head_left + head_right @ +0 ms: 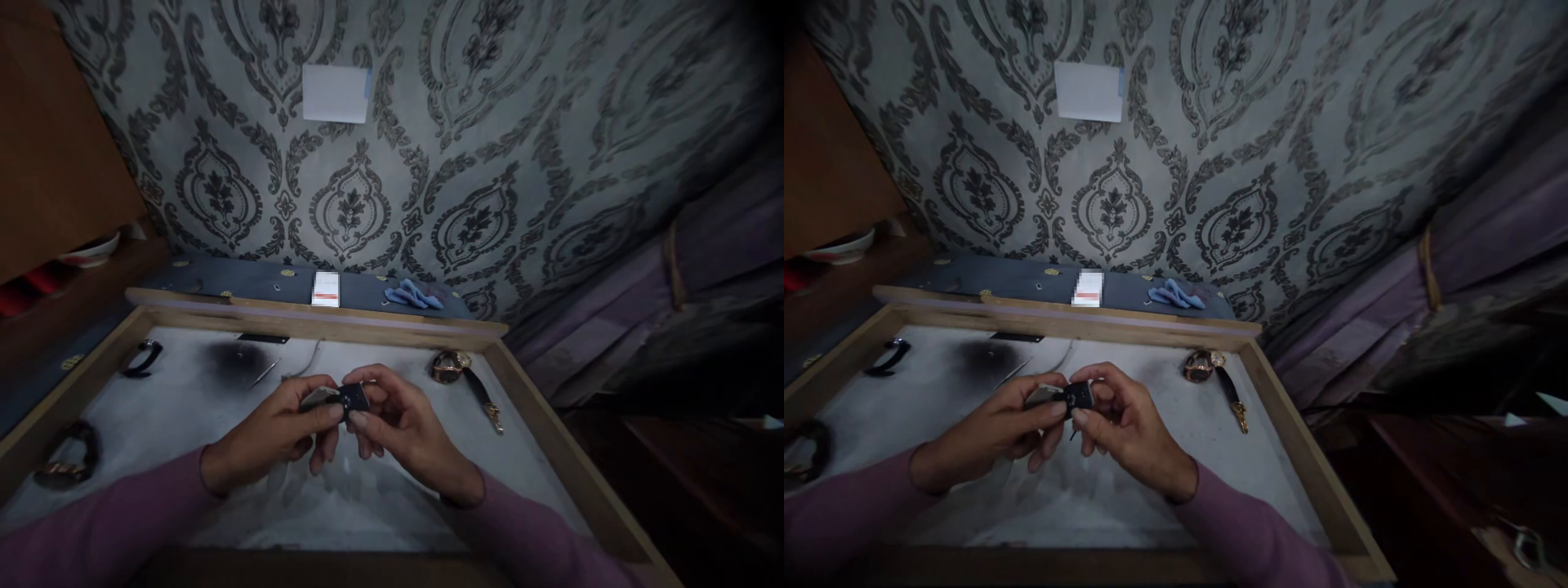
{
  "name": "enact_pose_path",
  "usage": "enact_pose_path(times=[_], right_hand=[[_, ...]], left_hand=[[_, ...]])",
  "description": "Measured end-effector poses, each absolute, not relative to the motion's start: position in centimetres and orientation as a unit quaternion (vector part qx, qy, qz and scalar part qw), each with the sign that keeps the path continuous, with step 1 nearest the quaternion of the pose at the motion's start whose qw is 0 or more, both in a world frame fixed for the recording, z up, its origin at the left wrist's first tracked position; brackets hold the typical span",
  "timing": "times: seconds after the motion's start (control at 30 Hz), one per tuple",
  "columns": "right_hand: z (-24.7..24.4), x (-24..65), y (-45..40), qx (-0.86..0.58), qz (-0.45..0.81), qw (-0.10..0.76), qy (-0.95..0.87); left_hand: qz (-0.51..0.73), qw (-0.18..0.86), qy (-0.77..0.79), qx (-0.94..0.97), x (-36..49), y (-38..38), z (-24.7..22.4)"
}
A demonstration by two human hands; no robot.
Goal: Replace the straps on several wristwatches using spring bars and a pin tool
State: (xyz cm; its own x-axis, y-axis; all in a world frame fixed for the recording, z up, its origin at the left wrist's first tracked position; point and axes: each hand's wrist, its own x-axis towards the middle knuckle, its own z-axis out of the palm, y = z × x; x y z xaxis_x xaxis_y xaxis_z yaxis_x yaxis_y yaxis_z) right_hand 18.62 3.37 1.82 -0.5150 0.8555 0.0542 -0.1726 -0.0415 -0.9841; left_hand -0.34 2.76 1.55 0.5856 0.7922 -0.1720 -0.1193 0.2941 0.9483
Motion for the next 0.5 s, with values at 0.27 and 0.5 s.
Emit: enact_pose_path(times=[0.27, 0.5], right_hand=[[1.2, 18.7, 3.7, -0.283, 0.683, 0.395, -0.545], [0.8, 18.7, 3.4, -0.288, 0.682, 0.375, -0.558]], left_hand=[[0.314, 0.71, 0.378, 0.504, -0.1, 3.0, 1.2], [0.3, 0.725, 0.375, 0.494, -0.6, 3.5, 1.9]])
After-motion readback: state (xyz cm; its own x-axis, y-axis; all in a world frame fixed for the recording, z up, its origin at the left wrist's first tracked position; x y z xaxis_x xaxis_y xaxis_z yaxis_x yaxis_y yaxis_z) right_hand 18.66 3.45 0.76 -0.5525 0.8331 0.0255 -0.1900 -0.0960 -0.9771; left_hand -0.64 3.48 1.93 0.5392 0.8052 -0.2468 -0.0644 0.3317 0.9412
